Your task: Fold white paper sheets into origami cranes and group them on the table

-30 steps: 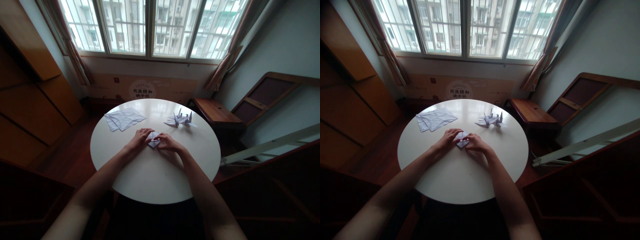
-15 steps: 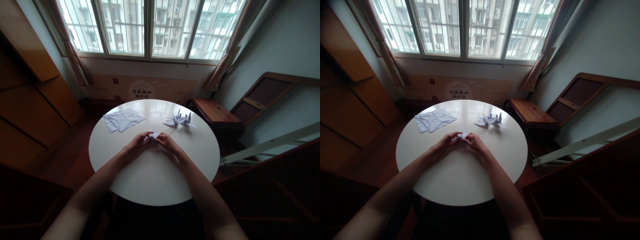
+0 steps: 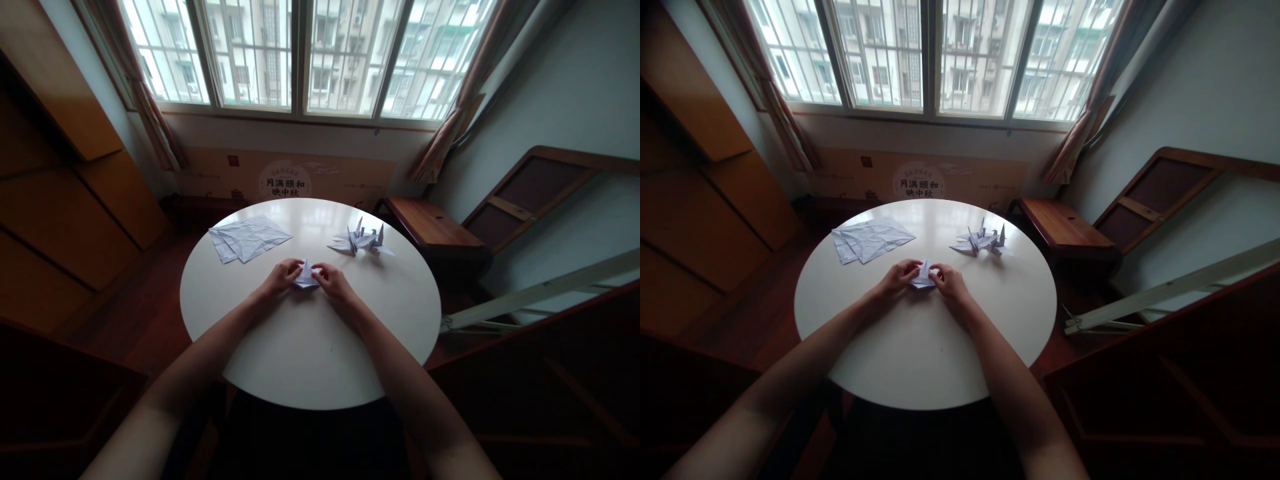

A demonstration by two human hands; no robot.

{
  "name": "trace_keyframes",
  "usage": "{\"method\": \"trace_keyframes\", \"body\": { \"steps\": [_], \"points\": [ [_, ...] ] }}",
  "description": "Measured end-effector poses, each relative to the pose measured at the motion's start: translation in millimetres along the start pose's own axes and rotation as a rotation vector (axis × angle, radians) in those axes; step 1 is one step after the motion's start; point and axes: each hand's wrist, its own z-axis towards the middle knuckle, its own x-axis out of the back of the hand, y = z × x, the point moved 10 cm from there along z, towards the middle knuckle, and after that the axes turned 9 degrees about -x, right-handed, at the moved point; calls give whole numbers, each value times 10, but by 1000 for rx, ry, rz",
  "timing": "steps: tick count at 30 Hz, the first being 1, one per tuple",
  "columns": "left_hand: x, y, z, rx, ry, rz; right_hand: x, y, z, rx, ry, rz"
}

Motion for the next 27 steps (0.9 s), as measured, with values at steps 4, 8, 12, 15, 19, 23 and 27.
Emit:
{"method": "trace_keyframes", "body": {
  "steps": [4, 8, 12, 15, 19, 23, 27],
  "points": [
    [-40, 185, -24, -157, -67, 80, 43, -149, -74, 118, 47, -130],
    [18, 225, -37, -176, -17, 92, 96, -92, -70, 67, 68, -113],
    [144, 295, -60, -194, 61, 298, 153, -60, -72, 64, 131, -212],
    [155, 373, -70, -181, 12, 588, 159, -116, -96, 94, 135, -261],
    [1, 376, -93, -102, -205, 686, 150, -255, -141, 126, 101, -321],
    [-49, 410, -112, -123, -236, 719, 150, -357, -176, 142, 88, -373],
    [-114, 436, -116, -203, -288, 691, 114, -435, -202, 233, 54, -306]
  ]
}}
